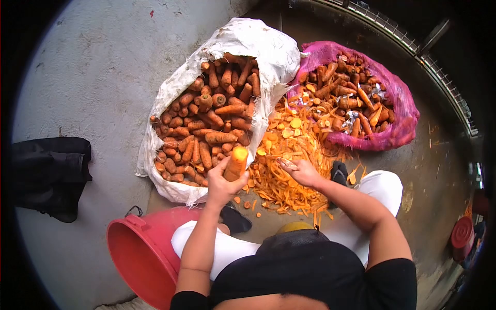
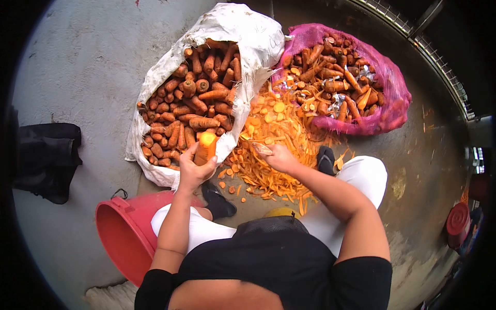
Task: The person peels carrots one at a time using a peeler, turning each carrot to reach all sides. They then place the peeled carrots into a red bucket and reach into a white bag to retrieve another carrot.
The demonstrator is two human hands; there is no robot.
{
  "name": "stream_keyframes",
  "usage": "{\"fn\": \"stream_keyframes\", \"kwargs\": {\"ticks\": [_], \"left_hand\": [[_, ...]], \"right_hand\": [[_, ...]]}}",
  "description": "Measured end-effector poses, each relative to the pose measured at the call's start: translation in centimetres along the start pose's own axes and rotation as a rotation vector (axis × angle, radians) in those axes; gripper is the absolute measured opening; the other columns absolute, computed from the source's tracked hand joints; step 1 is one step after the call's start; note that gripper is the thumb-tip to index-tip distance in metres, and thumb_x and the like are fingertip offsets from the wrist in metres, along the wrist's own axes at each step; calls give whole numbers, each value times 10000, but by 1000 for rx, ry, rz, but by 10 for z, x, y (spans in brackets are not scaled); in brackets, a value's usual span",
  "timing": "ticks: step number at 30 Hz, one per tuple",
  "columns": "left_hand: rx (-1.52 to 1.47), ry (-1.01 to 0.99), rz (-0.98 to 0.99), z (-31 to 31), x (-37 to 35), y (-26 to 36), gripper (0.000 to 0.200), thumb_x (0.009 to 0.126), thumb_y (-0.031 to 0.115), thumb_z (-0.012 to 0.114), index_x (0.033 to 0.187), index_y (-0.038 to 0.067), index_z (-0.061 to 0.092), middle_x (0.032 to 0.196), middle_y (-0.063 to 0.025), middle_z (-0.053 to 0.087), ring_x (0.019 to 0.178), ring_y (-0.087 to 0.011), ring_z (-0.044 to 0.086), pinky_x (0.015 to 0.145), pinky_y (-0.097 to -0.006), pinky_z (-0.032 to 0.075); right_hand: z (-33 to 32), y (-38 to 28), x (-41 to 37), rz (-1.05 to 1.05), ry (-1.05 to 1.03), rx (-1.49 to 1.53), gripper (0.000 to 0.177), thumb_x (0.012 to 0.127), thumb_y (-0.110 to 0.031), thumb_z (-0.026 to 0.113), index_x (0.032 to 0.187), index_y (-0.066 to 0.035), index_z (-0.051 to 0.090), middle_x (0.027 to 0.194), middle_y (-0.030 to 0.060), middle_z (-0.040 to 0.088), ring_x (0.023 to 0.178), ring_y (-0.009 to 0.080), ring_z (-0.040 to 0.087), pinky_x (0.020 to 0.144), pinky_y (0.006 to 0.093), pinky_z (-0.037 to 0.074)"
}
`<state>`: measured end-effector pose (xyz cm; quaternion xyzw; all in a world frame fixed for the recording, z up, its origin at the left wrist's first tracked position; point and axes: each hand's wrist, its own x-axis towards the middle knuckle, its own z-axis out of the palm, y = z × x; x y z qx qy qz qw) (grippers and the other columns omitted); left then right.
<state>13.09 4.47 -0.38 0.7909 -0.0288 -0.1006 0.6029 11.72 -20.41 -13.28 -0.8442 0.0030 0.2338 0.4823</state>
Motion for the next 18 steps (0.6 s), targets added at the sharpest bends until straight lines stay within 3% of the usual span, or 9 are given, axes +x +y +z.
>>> {"fn": "stream_keyframes", "kwargs": {"ticks": [2, 5, 6, 9, 10, 13, 18], "left_hand": [[-32, -11, -1, -6, 2, -4, 351, 747, 120, 719, 1054, -28, 637, 886, -45, 665, 774, -102, 618, 725, -258, 501], [-81, -36, -18, -1, -1, -5, 341, 745, 116, 718, 1044, -25, 636, 881, -45, 666, 772, -99, 617, 718, -257, 500], [-54, -43, -14, 0, -1, -3, 341, 746, 119, 720, 1044, -24, 636, 875, -43, 666, 769, -97, 615, 717, -256, 499], [18, -55, -10, 3, -1, 0, 341, 748, 127, 727, 1041, -21, 637, 868, -36, 670, 769, -89, 614, 719, -254, 498], [41, -60, -8, 3, 0, -4, 340, 749, 130, 731, 1039, -21, 638, 872, -36, 673, 777, -86, 616, 723, -254, 499], [43, -56, -18, 8, -1, 2, 267, 741, 98, 736, 970, 1, 641, 860, -21, 671, 760, -76, 606, 698, -241, 489], [94, -60, -32, 11, -2, 5, 236, 732, 106, 743, 930, 11, 656, 811, -7, 681, 725, -66, 602, 694, -235, 490]], "right_hand": [[-18, -41, -15, 6, 25, 62, 428, 944, -428, 535, 1038, -31, 667, 826, 186, 662, 741, 261, 639, 697, 348, 488], [-26, -67, -18, -156, 87, 91, 382, 943, -379, 560, 1032, -22, 662, 806, 166, 660, 712, 207, 633, 662, 330, 481], [-25, -71, -18, -206, 103, 130, 304, 938, -301, 579, 1063, -35, 657, 799, 149, 658, 691, 162, 630, 634, 322, 479], [-25, -88, -34, -415, 125, 183, 278, 923, -238, 591, 1132, -64, 645, 800, 142, 656, 672, 141, 626, 609, 321, 474], [-24, -91, -37, -438, 122, 139, 222, 901, -221, 608, 1058, -71, 652, 730, 142, 628, 614, 190, 634, 570, 339, 474], [-29, -102, -47, -509, 111, 33, 301, 889, -386, 609, 851, -88, 616, 615, 147, 591, 544, 340, 600, 513, 412, 473], [-22, -97, -45, -469, 90, -42, 324, 889, -415, 596, 809, -101, 601, 604, 138, 595, 547, 353, 602, 519, 435, 477]]}}
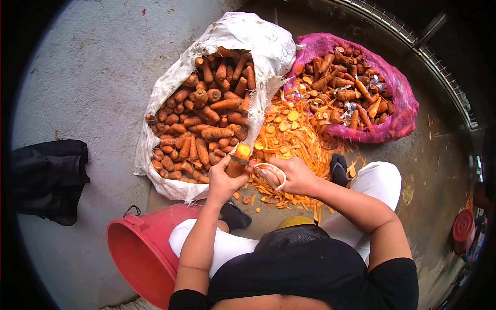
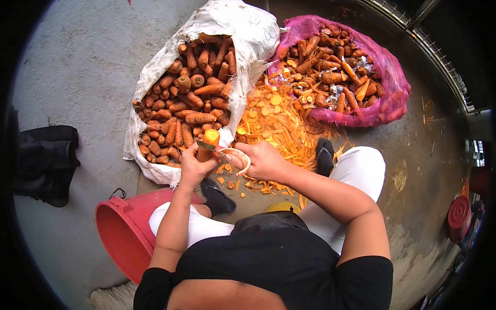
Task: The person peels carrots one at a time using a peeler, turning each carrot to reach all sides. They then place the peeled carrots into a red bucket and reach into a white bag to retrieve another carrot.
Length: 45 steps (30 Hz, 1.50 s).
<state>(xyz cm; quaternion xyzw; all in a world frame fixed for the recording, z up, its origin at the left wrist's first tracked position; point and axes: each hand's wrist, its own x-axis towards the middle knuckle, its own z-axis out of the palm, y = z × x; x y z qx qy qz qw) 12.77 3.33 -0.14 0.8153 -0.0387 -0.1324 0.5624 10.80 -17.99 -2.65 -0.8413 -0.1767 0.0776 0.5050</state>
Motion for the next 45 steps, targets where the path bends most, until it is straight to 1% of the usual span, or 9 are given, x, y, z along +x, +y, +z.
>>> {"fn": "stream_keyframes", "kwargs": {"ticks": [5, 7, 10, 14, 22, 28, 35, 40, 45], "left_hand": [[68, 7, 28, 1, -3, -10, 324, 736, 113, 721, 1027, -10, 647, 892, -48, 685, 787, -88, 624, 729, -257, 501], [-6, 8, 39, 1, -6, -5, 351, 747, 114, 711, 1063, -19, 633, 934, -56, 670, 812, -93, 614, 744, -254, 493], [-158, 11, -11, -13, -5, -1, 415, 745, 152, 704, 1091, -52, 598, 932, -97, 662, 831, -137, 629, 764, -277, 502], [-546, -99, 12, -21, 1, -27, 530, 742, 288, 715, 1133, -34, 557, 876, -88, 644, 806, -165, 627, 770, -300, 500], [-923, -307, -87, -14, -3, -28, 748, 835, 575, 589, 1229, -42, 437, 856, -112, 606, 766, -197, 625, 714, -326, 527], [-1033, -281, -153, -4, 1, -22, 665, 892, 560, 527, 1210, -22, 474, 849, -99, 603, 767, -188, 633, 704, -340, 549], [-1081, 49, -536, 12, 7, -42, 584, 944, 556, 449, 1196, 33, 521, 931, -114, 642, 821, -202, 656, 730, -354, 565], [-1247, -105, -685, 16, 4, -56, 622, 952, 559, 362, 1202, 13, 526, 893, -127, 635, 799, -258, 658, 736, -392, 561], [-1249, -193, -581, 12, 1, -38, 602, 968, 523, 368, 1203, -12, 514, 841, -110, 595, 759, -251, 632, 712, -364, 547]], "right_hand": [[2, 19, 3, 124, -46, 7, 355, 896, -431, 574, 884, -81, 631, 684, 160, 625, 642, 338, 633, 599, 412, 498], [24, 99, 3, 213, 116, 254, 407, 909, -453, 547, 995, -66, 639, 741, 193, 638, 726, 310, 650, 667, 367, 497], [17, 107, -2, 478, 35, 33, 473, 919, -490, 511, 1006, -46, 650, 743, 178, 645, 735, 262, 644, 683, 320, 486], [-5, 76, 9, 760, -77, 286, 643, 899, -608, 475, 823, 0, 669, 630, 150, 584, 626, 275, 592, 645, 409, 477], [15, 117, 2, 549, -120, -104, 612, 863, -597, 542, 815, -2, 678, 742, 216, 647, 744, 383, 630, 686, 456, 483], [14, 118, 1, 554, -144, -144, 527, 861, -546, 581, 903, -32, 688, 821, 208, 667, 808, 371, 644, 707, 452, 491], [25, 157, -13, 569, -203, -428, 377, 907, -384, 537, 1030, -28, 565, 865, 218, 658, 821, 389, 635, 709, 480, 488], [24, 194, -21, 624, -315, -567, 386, 919, -370, 514, 1046, -7, 478, 876, 229, 654, 799, 400, 639, 674, 509, 488], [50, 230, -14, 638, -188, -620, 336, 915, -332, 509, 1017, -13, 482, 881, 237, 651, 833, 407, 635, 715, 504, 489]]}}
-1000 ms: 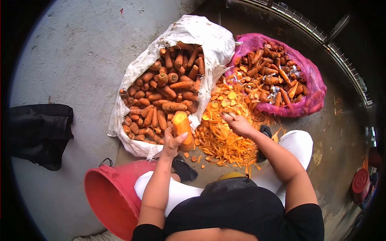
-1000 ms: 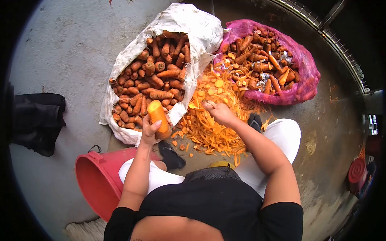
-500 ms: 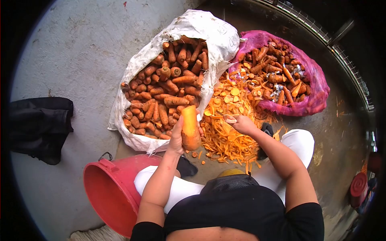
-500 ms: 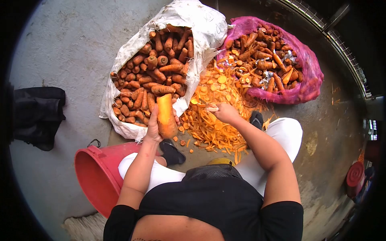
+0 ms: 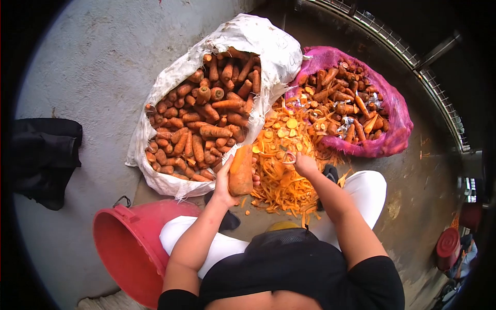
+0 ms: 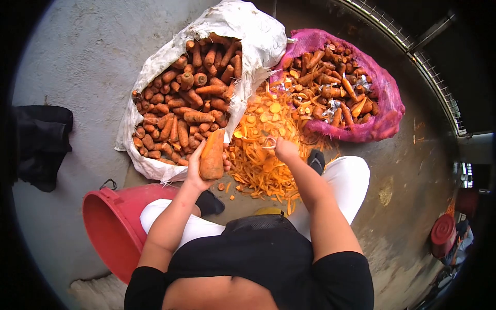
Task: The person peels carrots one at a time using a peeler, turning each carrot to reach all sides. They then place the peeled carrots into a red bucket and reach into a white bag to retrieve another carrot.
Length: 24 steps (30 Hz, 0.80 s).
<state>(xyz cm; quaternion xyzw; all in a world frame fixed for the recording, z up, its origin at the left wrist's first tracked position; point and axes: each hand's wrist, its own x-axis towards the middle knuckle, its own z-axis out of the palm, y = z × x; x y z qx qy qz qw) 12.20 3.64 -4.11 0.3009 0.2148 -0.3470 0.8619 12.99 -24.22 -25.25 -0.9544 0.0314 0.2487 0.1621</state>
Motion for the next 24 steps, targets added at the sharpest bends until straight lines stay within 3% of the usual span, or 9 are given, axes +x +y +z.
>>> {"fn": "stream_keyframes", "kwargs": {"ticks": [2, 8, 10, 11, 14, 15, 18, 22, 24], "left_hand": [[-33, -43, 14, 1, -1, -1, 605, 969, 523, 366, 1213, -11, 510, 846, -110, 595, 754, -244, 626, 715, -365, 542], [-40, 189, 20, 0, 1, -5, 609, 956, 528, 406, 1232, -9, 488, 886, -132, 606, 802, -266, 631, 737, -380, 546], [-26, 248, 16, 3, 2, -7, 581, 945, 527, 434, 1208, 12, 494, 892, -134, 601, 803, -274, 629, 731, -392, 550], [-18, 253, 12, 3, 3, -8, 558, 937, 529, 448, 1185, 32, 500, 896, -132, 597, 798, -274, 626, 724, -400, 552], [5, 250, 6, 13, -7, -9, 518, 946, 503, 440, 1182, 46, 500, 913, -142, 599, 799, -278, 626, 725, -412, 553], [2, 225, 7, 15, -10, -10, 511, 953, 493, 430, 1187, 45, 498, 923, -147, 603, 804, -280, 627, 727, -415, 553], [-49, 184, -7, 24, -21, -19, 485, 971, 457, 405, 1200, 39, 492, 955, -159, 613, 819, -286, 632, 734, -421, 550], [-121, 79, -8, 28, -35, -35, 473, 972, 429, 413, 1206, 28, 502, 979, -159, 618, 832, -283, 630, 734, -409, 549], [-136, 79, -28, 30, -38, -38, 441, 976, 395, 404, 1198, 28, 505, 987, -158, 615, 831, -283, 627, 736, -407, 546]], "right_hand": [[6, -2, -3, -122, 293, -154, 309, 914, -292, 510, 1022, -3, 485, 949, 252, 639, 828, 419, 632, 711, 504, 491], [-131, -63, -26, -69, -75, 199, 528, 874, -378, 610, 1183, 29, 475, 1177, 287, 560, 1010, 376, 607, 839, 428, 490], [-147, -67, -36, -312, 36, 391, 729, 809, -467, 696, 1320, -25, 423, 1170, 244, 583, 1017, 329, 612, 870, 383, 479], [-154, -71, -40, -376, -77, 637, 685, 886, -473, 607, 1385, -53, 399, 1171, 236, 592, 1019, 297, 610, 879, 356, 467], [-194, -87, -67, -514, -165, 690, 560, 947, -441, 521, 1338, -44, 464, 1157, 188, 615, 1005, 294, 603, 849, 377, 472], [-225, -104, -94, -458, -174, 572, 431, 967, -405, 493, 1264, -102, 563, 1027, 119, 665, 980, 281, 585, 845, 404, 437], [-220, -103, -105, -665, 209, 190, 359, 959, -409, 496, 1205, -182, 626, 856, 70, 665, 928, 258, 558, 849, 408, 381], [-219, -119, -109, -863, 321, 54, 308, 948, -410, 522, 1160, -240, 668, 688, 14, 597, 786, 211, 507, 800, 366, 348], [-219, -121, -108, -826, 342, 105, 304, 944, -425, 519, 967, -195, 716, 662, 17, 595, 760, 219, 524, 785, 371, 354]]}}
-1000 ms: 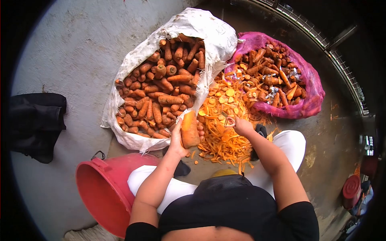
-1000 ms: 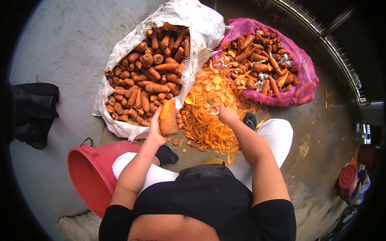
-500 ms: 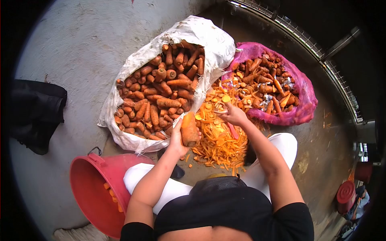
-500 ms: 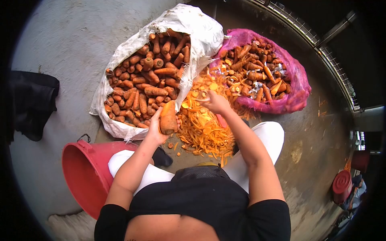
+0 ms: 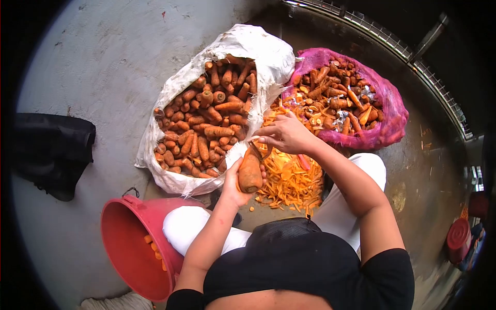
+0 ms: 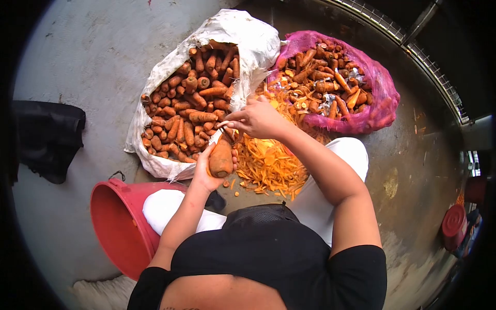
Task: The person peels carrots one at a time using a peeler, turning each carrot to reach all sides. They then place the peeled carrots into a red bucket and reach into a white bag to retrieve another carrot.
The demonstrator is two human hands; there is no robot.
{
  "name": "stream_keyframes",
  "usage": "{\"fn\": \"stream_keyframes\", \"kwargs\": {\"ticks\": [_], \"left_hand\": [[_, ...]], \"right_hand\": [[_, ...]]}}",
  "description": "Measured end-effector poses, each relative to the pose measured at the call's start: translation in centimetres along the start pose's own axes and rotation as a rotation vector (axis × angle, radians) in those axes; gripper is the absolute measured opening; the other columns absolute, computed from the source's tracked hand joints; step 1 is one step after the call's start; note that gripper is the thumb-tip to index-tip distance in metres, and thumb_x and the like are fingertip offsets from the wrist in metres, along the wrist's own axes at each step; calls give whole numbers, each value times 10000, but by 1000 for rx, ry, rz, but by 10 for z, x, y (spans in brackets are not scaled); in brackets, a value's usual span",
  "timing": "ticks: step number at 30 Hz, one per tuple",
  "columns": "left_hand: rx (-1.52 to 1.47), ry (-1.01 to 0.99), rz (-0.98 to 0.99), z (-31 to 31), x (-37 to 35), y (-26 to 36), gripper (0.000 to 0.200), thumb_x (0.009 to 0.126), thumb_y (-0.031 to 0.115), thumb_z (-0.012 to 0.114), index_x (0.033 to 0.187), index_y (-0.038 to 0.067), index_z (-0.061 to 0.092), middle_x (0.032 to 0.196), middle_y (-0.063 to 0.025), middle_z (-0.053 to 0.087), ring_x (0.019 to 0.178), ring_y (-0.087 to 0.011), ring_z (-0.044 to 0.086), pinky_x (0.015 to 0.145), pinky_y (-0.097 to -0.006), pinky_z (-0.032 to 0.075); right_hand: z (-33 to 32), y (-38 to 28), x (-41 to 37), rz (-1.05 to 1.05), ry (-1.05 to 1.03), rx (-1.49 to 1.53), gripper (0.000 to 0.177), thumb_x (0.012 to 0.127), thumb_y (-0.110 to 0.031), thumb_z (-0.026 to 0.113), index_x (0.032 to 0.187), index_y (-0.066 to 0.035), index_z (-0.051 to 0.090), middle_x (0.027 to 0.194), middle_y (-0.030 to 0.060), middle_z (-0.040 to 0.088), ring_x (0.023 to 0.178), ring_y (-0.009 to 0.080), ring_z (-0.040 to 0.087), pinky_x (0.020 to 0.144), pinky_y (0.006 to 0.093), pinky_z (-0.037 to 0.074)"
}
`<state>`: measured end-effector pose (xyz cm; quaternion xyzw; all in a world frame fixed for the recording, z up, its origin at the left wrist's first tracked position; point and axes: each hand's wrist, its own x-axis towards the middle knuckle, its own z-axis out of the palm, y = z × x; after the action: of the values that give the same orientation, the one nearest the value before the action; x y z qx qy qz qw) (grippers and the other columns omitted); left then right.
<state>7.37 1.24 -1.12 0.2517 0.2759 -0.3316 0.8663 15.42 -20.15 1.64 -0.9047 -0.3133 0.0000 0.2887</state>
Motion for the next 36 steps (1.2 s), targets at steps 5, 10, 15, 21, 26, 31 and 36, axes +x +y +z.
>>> {"fn": "stream_keyframes", "kwargs": {"ticks": [5, 10, 15, 21, 26, 31, 36], "left_hand": [[43, -7, -19, -2, 8, -9, 429, 976, 386, 398, 1194, 36, 517, 1007, -156, 627, 869, -281, 636, 711, -414, 554], [86, 127, 29, 8, 19, -18, 409, 987, 379, 353, 1180, 69, 538, 1014, -129, 638, 904, -270, 640, 759, -432, 550], [16, 179, -46, -3, 32, -21, 409, 984, 374, 353, 1166, 59, 540, 1034, -120, 631, 913, -268, 636, 773, -424, 544], [6, 100, -67, -13, 35, -26, 385, 966, 368, 433, 1149, 47, 544, 1022, -120, 624, 897, -266, 633, 789, -417, 545], [18, 123, -80, 6, 24, -30, 410, 980, 408, 347, 1132, 86, 550, 1015, -73, 637, 906, -217, 640, 762, -398, 548], [-33, 30, -54, -1, 24, -32, 338, 964, 324, 451, 1127, 45, 548, 1017, -108, 624, 907, -246, 626, 794, -409, 539], [82, -33, -35, -3, 20, -30, 346, 968, 337, 421, 1083, 37, 549, 931, -120, 634, 803, -261, 640, 671, -416, 547]], "right_hand": [[8, 5, 0, 39, 143, -29, 391, 926, -377, 547, 629, -151, 663, 549, 35, 550, 606, 235, 527, 705, 366, 366], [15, -14, -7, -82, 191, -38, 352, 850, -297, 622, 529, -152, 612, 502, 22, 535, 529, 206, 497, 612, 347, 359], [23, -14, -8, -213, 275, -5, 351, 808, -229, 634, 479, -153, 542, 478, -4, 525, 499, 201, 468, 577, 342, 351], [24, -19, -9, -267, 248, 9, 352, 790, -218, 636, 464, -152, 519, 477, -2, 526, 495, 195, 464, 561, 340, 342], [27, -20, -13, -281, 251, 32, 344, 792, -228, 616, 469, -152, 523, 478, 4, 527, 489, 203, 469, 550, 343, 337], [30, -16, -13, -294, 234, 83, 333, 792, -228, 604, 476, -153, 532, 481, 11, 523, 492, 218, 478, 533, 352, 348], [30, -17, -12, -281, 242, 107, 332, 789, -227, 601, 473, -153, 528, 477, 19, 511, 478, 229, 471, 520, 360, 349]]}}
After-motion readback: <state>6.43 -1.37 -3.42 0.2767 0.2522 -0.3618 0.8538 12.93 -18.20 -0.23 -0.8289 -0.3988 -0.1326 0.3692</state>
